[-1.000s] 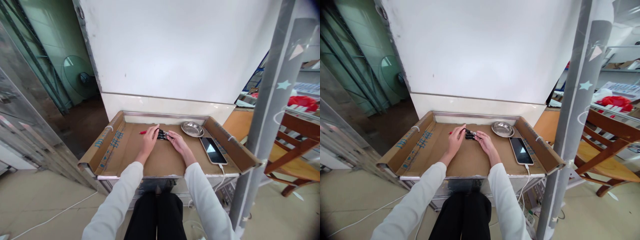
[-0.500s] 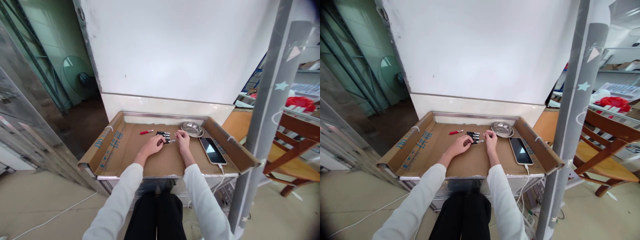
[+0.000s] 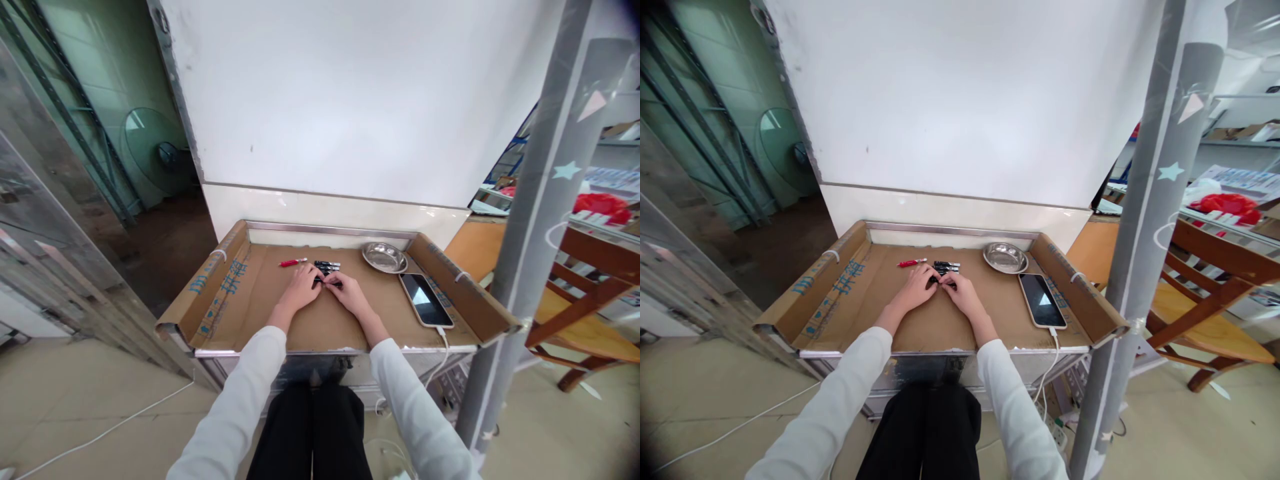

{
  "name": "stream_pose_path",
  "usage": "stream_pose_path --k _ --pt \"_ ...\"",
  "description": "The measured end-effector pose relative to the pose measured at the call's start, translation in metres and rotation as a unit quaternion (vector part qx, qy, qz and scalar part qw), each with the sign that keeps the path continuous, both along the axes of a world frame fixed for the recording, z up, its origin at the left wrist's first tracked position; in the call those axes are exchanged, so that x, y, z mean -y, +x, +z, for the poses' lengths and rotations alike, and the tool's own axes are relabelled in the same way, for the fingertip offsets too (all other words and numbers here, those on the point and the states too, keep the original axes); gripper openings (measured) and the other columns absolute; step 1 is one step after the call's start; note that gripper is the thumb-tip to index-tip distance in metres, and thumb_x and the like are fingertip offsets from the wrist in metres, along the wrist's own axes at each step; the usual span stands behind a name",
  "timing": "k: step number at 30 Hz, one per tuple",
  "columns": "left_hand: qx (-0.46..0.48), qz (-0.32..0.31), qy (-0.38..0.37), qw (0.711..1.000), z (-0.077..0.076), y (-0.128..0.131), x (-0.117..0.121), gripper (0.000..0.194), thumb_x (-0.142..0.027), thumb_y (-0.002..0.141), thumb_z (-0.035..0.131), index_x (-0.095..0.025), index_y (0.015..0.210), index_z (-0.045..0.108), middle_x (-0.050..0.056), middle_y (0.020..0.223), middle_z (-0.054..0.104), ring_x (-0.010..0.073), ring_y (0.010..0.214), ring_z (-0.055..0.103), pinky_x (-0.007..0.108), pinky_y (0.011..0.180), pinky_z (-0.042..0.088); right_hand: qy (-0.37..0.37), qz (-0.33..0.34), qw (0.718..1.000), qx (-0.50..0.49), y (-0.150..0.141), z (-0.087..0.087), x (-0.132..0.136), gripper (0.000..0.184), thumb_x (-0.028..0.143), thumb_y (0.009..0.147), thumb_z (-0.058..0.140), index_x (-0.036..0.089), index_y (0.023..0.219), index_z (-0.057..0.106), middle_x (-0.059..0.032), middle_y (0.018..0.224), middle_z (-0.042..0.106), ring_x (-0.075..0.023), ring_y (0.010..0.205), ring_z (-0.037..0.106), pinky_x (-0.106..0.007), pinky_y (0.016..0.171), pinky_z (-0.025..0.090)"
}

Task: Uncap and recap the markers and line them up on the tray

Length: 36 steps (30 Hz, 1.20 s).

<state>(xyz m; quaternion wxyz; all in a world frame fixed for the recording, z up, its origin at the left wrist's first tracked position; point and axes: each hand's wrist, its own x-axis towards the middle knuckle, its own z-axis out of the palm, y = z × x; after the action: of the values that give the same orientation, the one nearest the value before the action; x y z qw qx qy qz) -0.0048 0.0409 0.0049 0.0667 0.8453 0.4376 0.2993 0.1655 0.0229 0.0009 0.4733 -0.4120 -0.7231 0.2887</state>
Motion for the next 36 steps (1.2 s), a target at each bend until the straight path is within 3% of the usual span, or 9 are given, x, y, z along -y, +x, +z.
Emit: stream_pose_path --k 5,9,13,18,23,28,36 --pt "0.002 -0.020 -0.003 1.000 0.001 -0.001 0.001 0.019 -0.020 0.079 0.050 -0.022 0.096 0.055 0.006 0.104 0.052 0.0239 0.100 0.047 0.045 0.091 0.037 -0.037 0.019 0.998 -0.047 0.000 0.001 0.006 0.018 0.024 0.069 0.063 0.023 0.087 0.065 -0.0006 0.084 0.066 -0.0139 0.078 0.061 -0.030 0.081 0.047" --pt "0.013 -0.036 -0.021 0.999 0.002 -0.001 0.002 0.021 -0.026 0.077 0.055 -0.023 0.098 0.055 0.005 0.105 0.051 0.0240 0.101 0.046 0.046 0.093 0.036 0.023 -0.037 0.998 0.045 0.004 0.003 0.011 0.019 0.022 0.077 0.052 0.023 0.093 0.063 -0.0024 0.088 0.065 -0.0157 0.078 0.058 -0.031 0.078 0.046" --pt "0.013 -0.035 -0.017 0.999 0.000 -0.001 0.000 0.017 -0.030 0.077 0.057 -0.023 0.093 0.057 0.005 0.104 0.050 0.0238 0.100 0.046 0.046 0.092 0.036 0.101 -0.110 0.981 0.127 0.010 0.005 0.012 0.020 0.018 0.080 0.044 0.022 0.090 0.061 -0.0048 0.087 0.062 -0.0174 0.077 0.052 -0.032 0.078 0.042" --pt "0.012 -0.024 -0.004 1.000 -0.004 -0.001 -0.004 0.010 -0.026 0.080 0.054 -0.022 0.087 0.060 0.005 0.102 0.050 0.0229 0.099 0.045 0.044 0.093 0.036 0.110 -0.076 0.974 0.185 0.012 0.001 0.011 0.025 0.011 0.071 0.048 0.020 0.093 0.058 -0.0036 0.079 0.056 -0.0184 0.078 0.049 -0.032 0.076 0.041" --pt "0.013 -0.013 0.012 1.000 -0.006 -0.001 -0.007 0.009 -0.025 0.080 0.054 -0.022 0.087 0.059 0.005 0.102 0.049 0.0228 0.099 0.045 0.044 0.092 0.037 0.080 -0.069 0.981 0.165 0.011 -0.007 0.007 0.034 0.007 0.067 0.045 0.019 0.097 0.055 -0.0030 0.080 0.054 -0.0178 0.078 0.050 -0.031 0.073 0.043" --pt "0.020 -0.006 0.022 1.000 -0.007 -0.001 -0.010 0.009 -0.023 0.081 0.055 -0.021 0.088 0.058 0.005 0.100 0.050 0.0234 0.100 0.045 0.043 0.093 0.037 0.076 -0.074 0.986 0.128 0.013 -0.011 -0.002 0.027 0.011 0.073 0.045 0.020 0.097 0.054 -0.0048 0.086 0.055 -0.0187 0.082 0.051 -0.032 0.075 0.044" --pt "0.047 -0.007 0.042 0.998 -0.002 0.000 -0.007 0.011 -0.020 0.082 0.051 -0.021 0.092 0.056 0.005 0.099 0.053 0.0230 0.104 0.046 0.042 0.096 0.035 0.112 -0.112 0.975 0.154 0.014 -0.005 -0.002 0.022 0.012 0.077 0.047 0.021 0.095 0.055 -0.0071 0.090 0.055 -0.0217 0.088 0.049 -0.038 0.082 0.042"
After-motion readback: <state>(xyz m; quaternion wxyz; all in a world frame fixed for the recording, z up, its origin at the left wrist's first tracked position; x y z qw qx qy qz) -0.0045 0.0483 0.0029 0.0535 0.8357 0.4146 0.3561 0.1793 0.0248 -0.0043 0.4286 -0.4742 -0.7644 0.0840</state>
